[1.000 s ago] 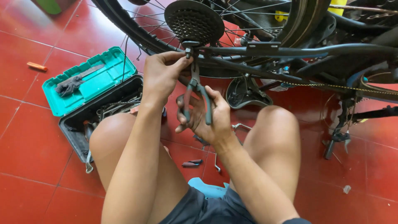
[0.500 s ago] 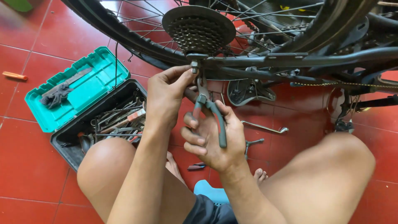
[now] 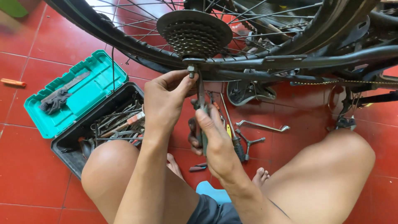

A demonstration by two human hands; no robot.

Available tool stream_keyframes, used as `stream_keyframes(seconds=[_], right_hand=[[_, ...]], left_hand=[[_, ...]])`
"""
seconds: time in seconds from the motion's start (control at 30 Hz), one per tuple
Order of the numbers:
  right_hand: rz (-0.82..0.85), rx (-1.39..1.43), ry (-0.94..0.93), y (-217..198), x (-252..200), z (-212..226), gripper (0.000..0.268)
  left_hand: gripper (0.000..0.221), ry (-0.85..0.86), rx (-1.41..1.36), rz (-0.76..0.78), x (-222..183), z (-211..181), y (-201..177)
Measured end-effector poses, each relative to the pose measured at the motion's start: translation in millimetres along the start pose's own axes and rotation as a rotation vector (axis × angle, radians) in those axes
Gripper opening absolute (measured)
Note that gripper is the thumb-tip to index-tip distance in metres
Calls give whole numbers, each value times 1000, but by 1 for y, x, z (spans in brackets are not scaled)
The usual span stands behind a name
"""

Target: Cleaning a bicycle chain and gears with a brush and adjusting the rear wheel assembly using pliers and a wrench.

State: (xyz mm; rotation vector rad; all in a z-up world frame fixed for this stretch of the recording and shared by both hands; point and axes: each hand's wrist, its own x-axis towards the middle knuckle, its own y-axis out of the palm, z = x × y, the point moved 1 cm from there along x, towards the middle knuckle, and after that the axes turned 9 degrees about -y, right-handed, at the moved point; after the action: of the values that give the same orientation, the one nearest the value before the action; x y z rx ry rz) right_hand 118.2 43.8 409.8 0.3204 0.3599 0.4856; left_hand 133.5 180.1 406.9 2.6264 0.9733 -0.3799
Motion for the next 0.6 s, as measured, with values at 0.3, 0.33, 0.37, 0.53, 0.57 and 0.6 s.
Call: stream_keyframes(seconds=[0.3,0.33,0.37,0.53,0.57,0.6], right_hand=[[55,-135,-44,-23,11,2,49],[55,-133,-44,-20,11,1,49],[54,102,41,-19,11,-1,53],[142,461,182,-24,16,0,59],[175,469,184,-25,18,1,61],[207,477,186,-27,19,1,62]], left_hand=[[19,2,-16,42,6,2,-5],[19,2,-14,41,7,3,-6],[20,5,-36,44,7,4,-5],[21,14,9,43,4,1,-4],[21,20,32,35,3,-2,-3],[21,26,56,28,2,-5,-3]])
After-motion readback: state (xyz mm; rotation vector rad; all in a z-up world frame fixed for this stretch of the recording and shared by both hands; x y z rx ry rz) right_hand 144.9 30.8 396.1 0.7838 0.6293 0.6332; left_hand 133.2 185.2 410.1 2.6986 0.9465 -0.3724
